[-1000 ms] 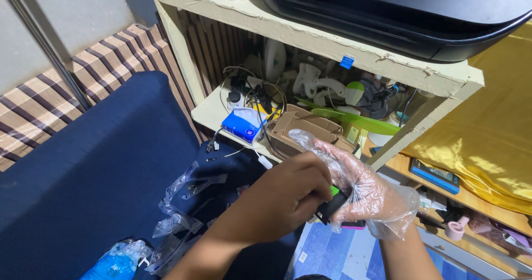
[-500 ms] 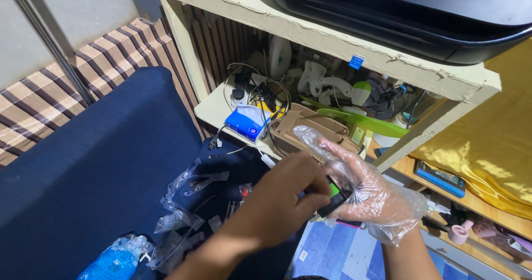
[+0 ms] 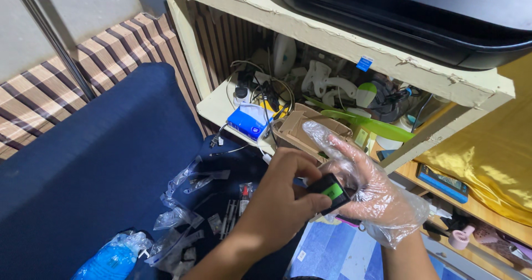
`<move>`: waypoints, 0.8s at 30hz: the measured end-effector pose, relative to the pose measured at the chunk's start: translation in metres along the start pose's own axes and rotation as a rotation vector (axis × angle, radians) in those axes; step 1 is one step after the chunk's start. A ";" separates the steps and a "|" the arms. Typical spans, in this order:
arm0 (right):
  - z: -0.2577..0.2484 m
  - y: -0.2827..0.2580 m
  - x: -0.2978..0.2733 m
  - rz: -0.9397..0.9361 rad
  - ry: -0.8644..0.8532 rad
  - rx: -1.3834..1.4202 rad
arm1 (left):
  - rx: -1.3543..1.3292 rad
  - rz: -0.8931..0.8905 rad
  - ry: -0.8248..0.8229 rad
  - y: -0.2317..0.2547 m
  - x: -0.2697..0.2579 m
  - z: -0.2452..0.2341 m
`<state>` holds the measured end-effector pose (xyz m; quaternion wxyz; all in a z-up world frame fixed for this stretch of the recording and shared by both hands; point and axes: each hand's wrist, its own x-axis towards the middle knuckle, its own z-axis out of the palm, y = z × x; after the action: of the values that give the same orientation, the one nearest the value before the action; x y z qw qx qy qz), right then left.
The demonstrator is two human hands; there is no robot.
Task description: The person sits on a bed and handles ink cartridges from a cardboard box, peeling plastic wrapping and tape from a magenta cartridge and a black cartridge, pressing and turning the cartridges in their hands, and placing a small blue item on the shelf under a printer. They then pick up a syringe-like bottle from the work surface.
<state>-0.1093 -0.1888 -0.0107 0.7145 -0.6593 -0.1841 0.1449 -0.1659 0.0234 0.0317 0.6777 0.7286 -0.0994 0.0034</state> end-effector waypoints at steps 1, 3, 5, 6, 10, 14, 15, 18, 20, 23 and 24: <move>0.000 0.001 0.002 0.010 -0.008 0.011 | 0.005 -0.008 -0.001 0.000 0.001 -0.001; -0.001 0.004 0.005 0.014 -0.016 0.003 | 0.015 -0.023 -0.004 0.000 0.003 -0.002; -0.002 0.007 0.007 0.004 -0.015 -0.037 | 0.051 0.029 0.009 0.000 0.005 -0.003; -0.002 0.009 0.008 -0.018 -0.027 -0.031 | 0.069 0.055 0.016 0.000 0.005 -0.003; -0.005 0.014 0.016 -0.146 -0.106 0.046 | 0.182 0.049 0.106 -0.001 0.006 -0.006; -0.009 0.015 0.018 -0.212 -0.138 0.069 | 0.118 -0.146 0.066 -0.001 0.008 -0.006; -0.009 0.016 0.018 -0.197 -0.120 0.083 | 0.069 -0.176 0.036 0.000 0.009 -0.005; -0.011 0.018 0.017 -0.157 -0.077 0.110 | 0.023 -0.148 0.039 0.001 0.010 -0.004; -0.013 0.020 0.018 -0.138 -0.057 0.115 | 0.102 0.006 0.058 0.002 0.009 -0.005; -0.016 0.026 0.022 -0.141 -0.088 0.167 | 0.204 0.119 0.042 0.004 0.010 -0.008; -0.017 0.028 0.024 -0.172 -0.118 0.143 | 0.235 0.136 0.032 0.005 0.011 -0.008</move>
<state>-0.0789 -0.1906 -0.0383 0.7573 -0.5787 -0.2709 0.1347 -0.1551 0.0296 0.0386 0.5872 0.7945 -0.1370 0.0726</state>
